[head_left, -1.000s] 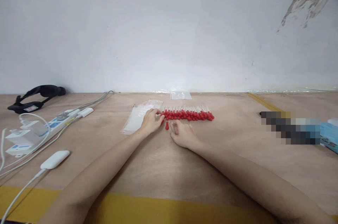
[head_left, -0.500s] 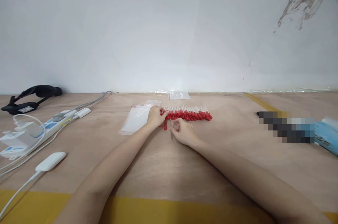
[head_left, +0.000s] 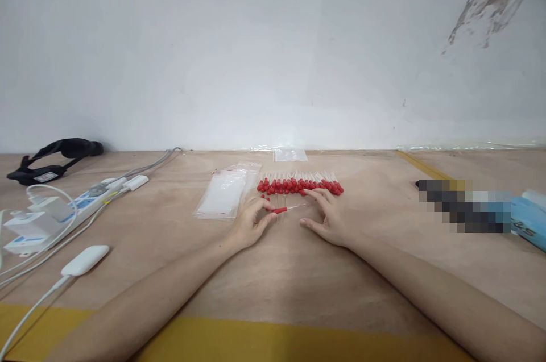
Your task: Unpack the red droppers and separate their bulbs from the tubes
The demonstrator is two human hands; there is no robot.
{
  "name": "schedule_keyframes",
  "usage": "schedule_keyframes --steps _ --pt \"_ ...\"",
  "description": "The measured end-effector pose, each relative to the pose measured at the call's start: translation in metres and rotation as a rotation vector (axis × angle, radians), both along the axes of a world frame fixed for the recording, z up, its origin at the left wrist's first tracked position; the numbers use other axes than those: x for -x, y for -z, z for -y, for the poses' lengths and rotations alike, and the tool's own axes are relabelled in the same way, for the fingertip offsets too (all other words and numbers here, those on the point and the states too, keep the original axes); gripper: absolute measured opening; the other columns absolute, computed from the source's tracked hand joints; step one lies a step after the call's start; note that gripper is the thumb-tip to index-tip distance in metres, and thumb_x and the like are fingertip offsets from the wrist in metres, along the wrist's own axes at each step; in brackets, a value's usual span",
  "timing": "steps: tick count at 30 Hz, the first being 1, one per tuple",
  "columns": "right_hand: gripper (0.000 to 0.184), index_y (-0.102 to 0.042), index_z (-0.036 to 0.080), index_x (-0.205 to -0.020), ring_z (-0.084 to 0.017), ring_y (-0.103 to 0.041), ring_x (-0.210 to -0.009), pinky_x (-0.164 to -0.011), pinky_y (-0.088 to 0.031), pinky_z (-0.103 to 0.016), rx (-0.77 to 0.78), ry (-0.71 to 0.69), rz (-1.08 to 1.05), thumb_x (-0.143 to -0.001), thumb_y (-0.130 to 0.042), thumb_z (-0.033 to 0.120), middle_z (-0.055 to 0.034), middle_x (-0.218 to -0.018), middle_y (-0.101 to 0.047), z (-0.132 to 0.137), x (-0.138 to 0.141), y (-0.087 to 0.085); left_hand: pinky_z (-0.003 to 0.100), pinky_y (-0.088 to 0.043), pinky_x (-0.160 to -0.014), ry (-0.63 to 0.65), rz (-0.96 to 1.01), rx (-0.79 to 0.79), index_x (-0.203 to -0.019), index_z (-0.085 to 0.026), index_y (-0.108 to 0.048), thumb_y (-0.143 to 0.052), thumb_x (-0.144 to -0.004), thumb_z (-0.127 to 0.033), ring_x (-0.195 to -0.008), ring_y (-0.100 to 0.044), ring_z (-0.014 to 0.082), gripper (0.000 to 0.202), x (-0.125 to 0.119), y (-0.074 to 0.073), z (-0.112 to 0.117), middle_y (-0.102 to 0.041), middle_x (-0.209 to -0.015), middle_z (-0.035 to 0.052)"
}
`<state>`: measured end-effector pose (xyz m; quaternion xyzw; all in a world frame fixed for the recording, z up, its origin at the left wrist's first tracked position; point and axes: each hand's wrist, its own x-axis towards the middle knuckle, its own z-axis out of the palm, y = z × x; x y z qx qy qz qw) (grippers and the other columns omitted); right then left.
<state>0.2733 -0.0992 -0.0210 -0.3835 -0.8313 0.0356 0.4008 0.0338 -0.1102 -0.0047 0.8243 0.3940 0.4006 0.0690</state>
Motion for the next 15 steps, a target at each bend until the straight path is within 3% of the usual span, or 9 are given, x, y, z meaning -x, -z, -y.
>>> schedule_keyframes --steps 3,8,13,15 --pt "0.049 -0.046 0.022 -0.12 -0.021 -0.045 -0.104 -0.087 -0.034 -0.038 -0.066 -0.023 0.134 -0.077 -0.053 0.043 -0.0097 -0.112 -0.052 0.003 0.003 -0.002 0.034 -0.04 -0.08 0.046 -0.044 -0.015 -0.083 -0.018 -0.056 -0.052 -0.081 -0.029 -0.084 -0.054 0.0172 0.012 -0.002 0.002 0.002 -0.061 -0.083 0.0044" --pt "0.027 -0.059 0.023 -0.103 -0.017 -0.052 -0.085 -0.084 -0.029 -0.037 -0.102 -0.043 0.269 -0.085 -0.045 0.036 -0.0045 -0.085 -0.063 0.004 0.005 -0.001 0.035 -0.038 -0.085 0.128 -0.091 -0.031 -0.083 -0.019 -0.057 -0.05 -0.082 -0.029 -0.086 -0.055 0.0167 0.012 -0.004 0.001 0.001 -0.063 -0.086 0.0043" --pt "0.024 -0.063 0.021 -0.089 -0.015 -0.05 -0.075 -0.081 -0.027 -0.034 -0.14 -0.053 0.29 -0.086 -0.042 0.032 -0.003 -0.071 -0.061 0.004 0.005 0.002 0.04 -0.033 -0.093 0.088 -0.253 -0.124 -0.111 -0.021 -0.052 -0.052 -0.08 -0.035 -0.106 -0.046 0.022 0.034 -0.013 -0.002 0.005 -0.056 -0.111 0.008" --pt "0.024 -0.063 0.021 -0.088 -0.014 -0.049 -0.073 -0.08 -0.027 -0.034 -0.159 -0.061 0.289 -0.086 -0.041 0.031 -0.0025 -0.069 -0.059 0.005 0.007 0.002 0.041 -0.03 -0.095 0.083 -0.296 -0.18 -0.111 -0.024 -0.054 -0.054 -0.078 -0.039 -0.11 -0.043 0.0228 0.037 -0.018 -0.002 0.005 -0.053 -0.116 0.0071"
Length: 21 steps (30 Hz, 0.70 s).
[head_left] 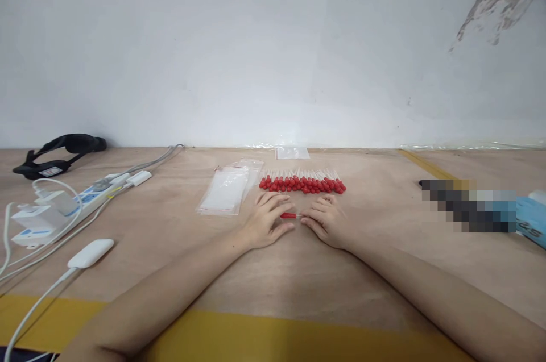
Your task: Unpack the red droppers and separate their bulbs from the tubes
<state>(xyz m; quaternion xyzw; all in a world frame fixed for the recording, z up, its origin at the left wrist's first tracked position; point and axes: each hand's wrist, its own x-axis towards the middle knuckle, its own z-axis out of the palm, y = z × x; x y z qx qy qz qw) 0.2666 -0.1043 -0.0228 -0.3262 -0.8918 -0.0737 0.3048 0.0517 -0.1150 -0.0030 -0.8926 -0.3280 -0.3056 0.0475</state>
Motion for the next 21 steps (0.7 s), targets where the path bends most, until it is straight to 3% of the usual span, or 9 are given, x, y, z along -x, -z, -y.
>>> schedule_keyframes --steps 5,9,21 --pt "0.026 -0.063 0.019 -0.085 -0.014 -0.046 -0.07 -0.073 -0.027 -0.031 -0.038 -0.054 0.018 -0.087 -0.039 0.029 -0.0026 -0.067 -0.057 0.006 0.007 -0.001 0.039 -0.029 -0.095 0.025 -0.056 -0.074 -0.084 -0.022 -0.063 -0.05 -0.082 -0.035 -0.099 -0.047 0.0186 0.018 -0.004 0.002 -0.001 -0.061 -0.097 0.0032" --pt "0.026 -0.062 0.018 -0.087 -0.013 -0.044 -0.066 -0.065 -0.026 -0.029 -0.053 -0.092 0.013 -0.088 -0.039 0.027 -0.0025 -0.064 -0.055 0.007 0.009 0.001 0.04 -0.025 -0.097 0.034 -0.121 -0.054 -0.084 -0.022 -0.062 -0.044 -0.085 -0.03 -0.092 -0.049 0.0172 0.019 -0.002 -0.002 0.003 -0.062 -0.087 0.0021" --pt "0.023 -0.061 0.018 -0.083 -0.014 -0.039 -0.066 -0.062 -0.027 -0.028 -0.142 -0.123 0.027 -0.087 -0.04 0.024 -0.0016 -0.06 -0.049 0.012 0.008 0.001 0.039 -0.021 -0.098 0.051 -0.157 0.001 -0.082 -0.021 -0.06 -0.04 -0.087 -0.031 -0.094 -0.048 0.0173 0.024 0.001 -0.006 0.007 -0.061 -0.085 0.002"
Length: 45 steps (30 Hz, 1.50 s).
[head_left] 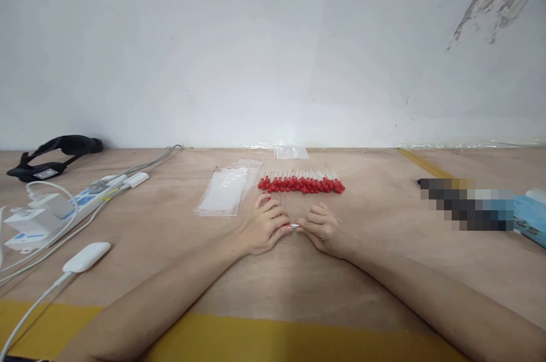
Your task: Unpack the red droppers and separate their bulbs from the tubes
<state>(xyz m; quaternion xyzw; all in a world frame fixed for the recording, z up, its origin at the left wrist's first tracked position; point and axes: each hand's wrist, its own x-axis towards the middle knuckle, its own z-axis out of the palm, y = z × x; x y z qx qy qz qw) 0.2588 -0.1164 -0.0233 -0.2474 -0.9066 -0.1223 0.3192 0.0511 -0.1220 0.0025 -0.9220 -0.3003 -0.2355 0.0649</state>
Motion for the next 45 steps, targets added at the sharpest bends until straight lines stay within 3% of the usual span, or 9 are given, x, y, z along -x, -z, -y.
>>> schedule_keyframes --steps 7,21,26,30,34,39,45 --pt "0.02 -0.061 0.016 -0.081 -0.014 -0.037 -0.064 -0.059 -0.03 -0.028 -0.063 -0.072 0.013 -0.086 -0.041 0.016 -0.0021 -0.06 -0.046 -0.001 -0.002 0.001 0.039 -0.02 -0.098 0.013 -0.015 0.051 -0.081 -0.021 -0.059 -0.036 -0.088 -0.03 -0.092 -0.047 0.0172 0.026 0.001 -0.001 0.001 -0.06 -0.083 0.002" --pt "0.03 -0.054 0.012 -0.109 -0.013 -0.037 -0.059 -0.053 -0.034 -0.027 -0.198 -0.149 -0.015 -0.083 -0.04 0.008 -0.0024 -0.062 -0.051 -0.001 -0.016 0.003 0.041 -0.023 -0.096 0.047 -0.025 0.059 -0.079 -0.017 -0.055 -0.035 -0.088 -0.025 -0.089 -0.047 0.0169 0.023 0.008 -0.001 0.003 -0.058 -0.082 0.0025" --pt "0.031 -0.053 0.017 -0.112 -0.014 -0.041 -0.064 -0.061 -0.039 -0.028 -0.078 0.006 -0.241 -0.081 -0.047 0.013 -0.0027 -0.067 -0.052 -0.006 -0.022 0.003 0.03 -0.038 -0.08 -0.068 0.194 0.132 -0.083 -0.017 -0.054 -0.034 -0.089 -0.024 -0.085 -0.048 0.0153 0.022 0.024 0.002 -0.007 -0.054 -0.086 0.0042" --pt "0.029 -0.054 0.017 -0.109 -0.015 -0.047 -0.069 -0.064 -0.041 -0.029 0.089 0.153 -0.306 -0.083 -0.041 0.016 -0.0048 -0.073 -0.054 -0.011 -0.012 0.004 0.029 -0.04 -0.081 -0.285 0.393 0.13 -0.094 -0.017 -0.057 -0.037 -0.087 -0.021 -0.089 -0.049 0.0155 0.021 0.035 0.0 -0.024 -0.048 -0.092 0.0059" --pt "0.021 -0.055 0.016 -0.095 -0.017 -0.052 -0.076 -0.068 -0.039 -0.029 0.19 0.243 -0.273 -0.079 -0.042 0.015 -0.0056 -0.08 -0.059 -0.019 0.001 -0.001 0.031 -0.043 -0.078 -0.474 0.442 0.098 -0.103 -0.016 -0.054 -0.037 -0.082 -0.013 -0.084 -0.05 0.0162 0.027 0.041 0.002 -0.041 -0.044 -0.089 0.0058" --pt "0.015 -0.055 0.017 -0.081 -0.017 -0.051 -0.076 -0.068 -0.034 -0.029 0.234 0.344 -0.116 -0.075 -0.042 0.012 -0.0049 -0.078 -0.059 -0.023 0.022 -0.011 0.028 -0.045 -0.068 -0.559 0.483 0.102 -0.101 -0.019 -0.048 -0.045 -0.077 -0.013 -0.068 -0.053 0.0136 0.025 0.039 0.01 -0.056 -0.049 -0.083 0.0023" --pt "0.015 -0.056 0.017 -0.084 -0.017 -0.051 -0.083 -0.073 -0.033 -0.029 0.29 0.383 -0.079 -0.079 -0.042 0.015 -0.0062 -0.086 -0.059 -0.023 0.038 -0.009 0.028 -0.045 -0.067 -0.625 0.463 0.133 -0.098 -0.019 -0.048 -0.05 -0.075 -0.019 -0.072 -0.057 0.0163 0.024 0.037 0.018 -0.061 -0.058 -0.075 0.0007"
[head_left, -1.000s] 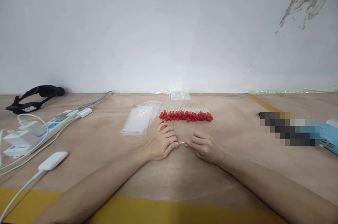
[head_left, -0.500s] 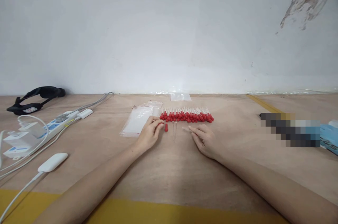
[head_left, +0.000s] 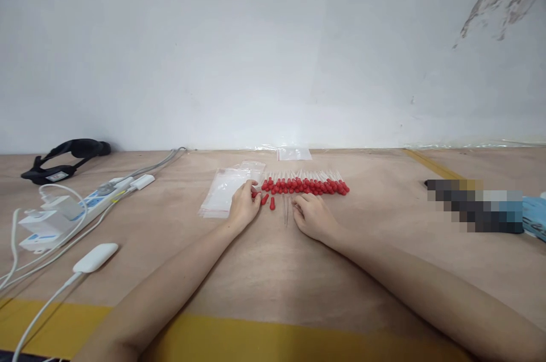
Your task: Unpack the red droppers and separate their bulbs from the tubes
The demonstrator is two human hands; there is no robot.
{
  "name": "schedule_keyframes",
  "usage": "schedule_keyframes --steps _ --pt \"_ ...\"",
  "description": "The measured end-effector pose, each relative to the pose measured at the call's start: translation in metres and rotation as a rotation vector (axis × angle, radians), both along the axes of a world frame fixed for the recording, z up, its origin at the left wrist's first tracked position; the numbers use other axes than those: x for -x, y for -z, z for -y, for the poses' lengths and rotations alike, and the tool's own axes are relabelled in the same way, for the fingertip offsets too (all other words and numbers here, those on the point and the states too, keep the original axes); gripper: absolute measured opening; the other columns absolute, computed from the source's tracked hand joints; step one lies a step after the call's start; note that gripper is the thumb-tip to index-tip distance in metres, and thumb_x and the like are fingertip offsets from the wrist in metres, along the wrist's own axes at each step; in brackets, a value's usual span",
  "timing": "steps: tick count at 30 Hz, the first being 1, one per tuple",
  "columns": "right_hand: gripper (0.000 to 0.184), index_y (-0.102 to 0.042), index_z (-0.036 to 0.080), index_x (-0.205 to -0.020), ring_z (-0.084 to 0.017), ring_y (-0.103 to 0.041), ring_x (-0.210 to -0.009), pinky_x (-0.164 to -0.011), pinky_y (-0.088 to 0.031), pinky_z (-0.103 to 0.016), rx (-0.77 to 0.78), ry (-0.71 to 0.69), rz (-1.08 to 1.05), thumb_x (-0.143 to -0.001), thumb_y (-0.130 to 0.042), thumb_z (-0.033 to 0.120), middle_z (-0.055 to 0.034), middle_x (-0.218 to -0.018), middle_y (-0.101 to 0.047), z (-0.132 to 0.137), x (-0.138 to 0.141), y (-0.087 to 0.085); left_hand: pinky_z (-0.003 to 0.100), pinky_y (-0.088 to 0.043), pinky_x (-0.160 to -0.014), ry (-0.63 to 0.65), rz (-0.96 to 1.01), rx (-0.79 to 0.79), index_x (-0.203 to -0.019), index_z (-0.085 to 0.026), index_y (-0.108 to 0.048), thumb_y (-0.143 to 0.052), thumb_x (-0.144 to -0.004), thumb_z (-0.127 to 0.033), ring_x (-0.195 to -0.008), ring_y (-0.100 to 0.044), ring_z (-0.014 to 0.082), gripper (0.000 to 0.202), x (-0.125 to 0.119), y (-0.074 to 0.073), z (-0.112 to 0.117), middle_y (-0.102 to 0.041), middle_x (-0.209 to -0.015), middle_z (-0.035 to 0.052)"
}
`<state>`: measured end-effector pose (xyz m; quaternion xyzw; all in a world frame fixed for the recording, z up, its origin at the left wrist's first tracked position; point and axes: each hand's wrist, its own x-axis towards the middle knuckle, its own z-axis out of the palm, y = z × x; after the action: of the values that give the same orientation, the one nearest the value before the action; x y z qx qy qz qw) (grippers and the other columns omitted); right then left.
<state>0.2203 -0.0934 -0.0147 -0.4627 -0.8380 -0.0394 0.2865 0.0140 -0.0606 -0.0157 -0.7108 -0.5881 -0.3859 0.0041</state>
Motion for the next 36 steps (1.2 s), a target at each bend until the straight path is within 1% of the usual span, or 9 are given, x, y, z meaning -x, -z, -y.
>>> schedule_keyframes --steps 3,8,11,15,21,24,27,32,36 --pt "0.017 -0.056 0.018 -0.086 -0.017 -0.051 -0.085 -0.075 -0.031 -0.031 0.024 -0.019 -0.012 -0.083 -0.043 0.027 -0.0056 -0.086 -0.059 0.003 0.002 0.002 0.029 -0.045 -0.069 -0.005 -0.002 0.034 -0.096 -0.019 -0.051 -0.051 -0.076 -0.025 -0.072 -0.059 0.0171 0.021 -0.002 -0.001 0.003 -0.062 -0.075 0.0012" --pt "0.032 -0.057 0.019 -0.094 -0.02 -0.049 -0.091 -0.076 -0.029 -0.033 0.042 -0.056 -0.012 -0.08 -0.046 0.047 -0.0062 -0.091 -0.057 0.007 0.001 0.001 0.027 -0.046 -0.068 0.059 0.055 0.106 -0.098 -0.018 -0.054 -0.047 -0.081 -0.037 -0.071 -0.062 0.0165 0.027 -0.007 -0.005 0.012 -0.065 -0.076 0.0022" --pt "0.039 -0.056 0.02 -0.098 -0.021 -0.048 -0.094 -0.076 -0.029 -0.034 0.06 -0.075 -0.009 -0.078 -0.047 0.052 -0.0068 -0.095 -0.056 0.009 0.0 0.0 0.029 -0.046 -0.073 0.069 -0.005 0.035 -0.095 -0.018 -0.057 -0.044 -0.083 -0.036 -0.077 -0.06 0.0176 0.025 -0.008 -0.007 0.016 -0.064 -0.083 0.0043" --pt "0.048 -0.055 0.021 -0.103 -0.022 -0.047 -0.095 -0.078 -0.028 -0.035 0.078 -0.094 0.0 -0.073 -0.048 0.058 -0.0076 -0.099 -0.056 0.011 -0.003 -0.001 0.033 -0.041 -0.084 0.108 -0.154 -0.102 -0.087 -0.019 -0.06 -0.05 -0.08 -0.031 -0.091 -0.052 0.0202 0.018 -0.008 -0.014 0.015 -0.06 -0.09 0.0047" --pt "0.05 -0.052 0.021 -0.11 -0.023 -0.046 -0.097 -0.079 -0.029 -0.036 0.091 -0.092 0.02 -0.075 -0.048 0.057 -0.0085 -0.104 -0.055 0.012 -0.005 -0.003 0.037 -0.038 -0.082 0.105 -0.255 -0.062 -0.078 -0.021 -0.063 -0.058 -0.074 -0.03 -0.091 -0.048 0.0227 0.012 -0.022 -0.03 -0.01 -0.056 -0.09 0.0047" --pt "0.049 -0.051 0.021 -0.111 -0.023 -0.045 -0.099 -0.079 -0.03 -0.037 0.1 -0.106 0.014 -0.076 -0.047 0.055 -0.0093 -0.106 -0.056 0.011 -0.005 -0.003 0.041 -0.037 -0.082 0.05 -0.259 -0.014 -0.077 -0.021 -0.064 -0.06 -0.072 -0.034 -0.095 -0.046 0.0262 0.015 -0.032 -0.031 -0.024 -0.054 -0.094 0.007" --pt "0.05 -0.051 0.021 -0.112 -0.023 -0.045 -0.099 -0.079 -0.031 -0.037 0.113 -0.115 0.003 -0.075 -0.048 0.055 -0.0099 -0.107 -0.055 0.01 -0.005 -0.002 0.043 -0.036 -0.083 0.02 -0.24 0.021 -0.074 -0.02 -0.064 -0.06 -0.071 -0.036 -0.096 -0.045 0.0278 0.016 -0.036 -0.026 -0.032 -0.053 -0.094 0.0079" --pt "0.052 -0.048 0.02 -0.113 -0.023 -0.045 -0.102 -0.081 -0.032 -0.038 0.119 -0.124 -0.037 -0.075 -0.048 0.055 -0.01 -0.11 -0.054 0.009 -0.005 0.0 0.043 -0.036 -0.085 -0.04 -0.101 0.022 -0.07 -0.021 -0.064 -0.059 -0.072 -0.033 -0.098 -0.046 0.0274 0.014 -0.036 -0.021 -0.032 -0.055 -0.093 0.0065" --pt "0.048 -0.047 0.019 -0.113 -0.023 -0.046 -0.101 -0.083 -0.033 -0.038 0.126 -0.123 -0.092 -0.077 -0.048 0.051 -0.0095 -0.108 -0.052 0.009 -0.011 0.003 0.044 -0.036 -0.087 -0.094 0.032 -0.094 -0.071 -0.022 -0.064 -0.058 -0.072 -0.031 -0.098 -0.048 0.0251 0.012 -0.026 -0.023 -0.022 -0.057 -0.094 0.0045"
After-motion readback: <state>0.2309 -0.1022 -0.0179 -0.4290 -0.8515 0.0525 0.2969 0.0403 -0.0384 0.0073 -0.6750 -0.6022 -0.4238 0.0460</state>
